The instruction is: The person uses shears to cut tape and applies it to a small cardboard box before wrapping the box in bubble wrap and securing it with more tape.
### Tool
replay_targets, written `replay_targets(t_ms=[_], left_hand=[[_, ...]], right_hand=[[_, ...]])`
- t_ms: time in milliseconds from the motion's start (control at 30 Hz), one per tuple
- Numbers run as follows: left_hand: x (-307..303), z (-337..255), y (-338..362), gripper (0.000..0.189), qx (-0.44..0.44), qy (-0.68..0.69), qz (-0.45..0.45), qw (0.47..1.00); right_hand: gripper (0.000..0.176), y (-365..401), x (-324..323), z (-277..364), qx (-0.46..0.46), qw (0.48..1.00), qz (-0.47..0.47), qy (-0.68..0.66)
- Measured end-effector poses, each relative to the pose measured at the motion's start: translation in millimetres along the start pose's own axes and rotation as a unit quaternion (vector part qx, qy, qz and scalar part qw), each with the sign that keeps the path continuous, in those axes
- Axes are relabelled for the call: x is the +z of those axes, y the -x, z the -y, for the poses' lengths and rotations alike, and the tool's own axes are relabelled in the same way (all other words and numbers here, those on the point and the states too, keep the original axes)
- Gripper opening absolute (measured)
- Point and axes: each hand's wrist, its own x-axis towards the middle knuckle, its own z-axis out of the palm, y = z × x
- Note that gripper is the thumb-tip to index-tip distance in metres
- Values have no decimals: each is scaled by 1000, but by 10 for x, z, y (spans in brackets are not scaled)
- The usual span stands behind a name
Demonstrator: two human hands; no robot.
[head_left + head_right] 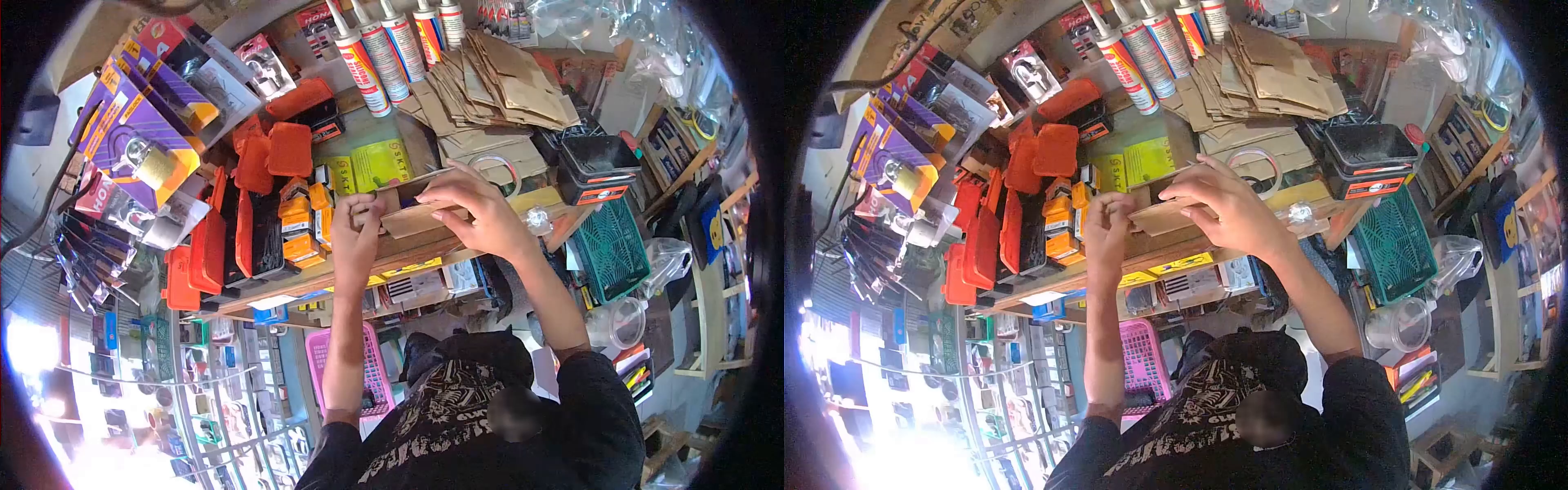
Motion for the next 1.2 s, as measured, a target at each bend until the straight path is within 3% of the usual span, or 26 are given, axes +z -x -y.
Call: replay_targets(t_ms=[200,367,500,567,767,900,1000,1067,1200], left_hand=[[35,-274,-179,36,-68,-119,34,990],[16,-228,-260,34,-9,-261,18,965],[43,-326,-229,32,4,-290,8,957],[74,-457,-192,21,-11,-331,31,943],[132,-653,-161,31,60,-433,31,899],[84,-608,-243,37,73,-443,58,891],[68,-570,-261,34,72,-426,68,899],[56,-582,-287,30,14,-407,97,908],[-4,-515,-316,26,36,-403,114,907]], right_hand=[[42,8,18,5,-6,1000,-4,3],[40,-8,14,18,-9,1000,-3,22],[40,7,22,6,-13,1000,-6,25],[40,15,27,5,-9,1000,-4,25],[40,13,28,1,-6,1000,-4,18],[38,10,41,15,0,1000,-6,22],[37,21,53,17,-1,1000,-8,23],[37,24,59,6,-1,1000,-9,23],[35,19,55,11,2,1000,-7,12]])
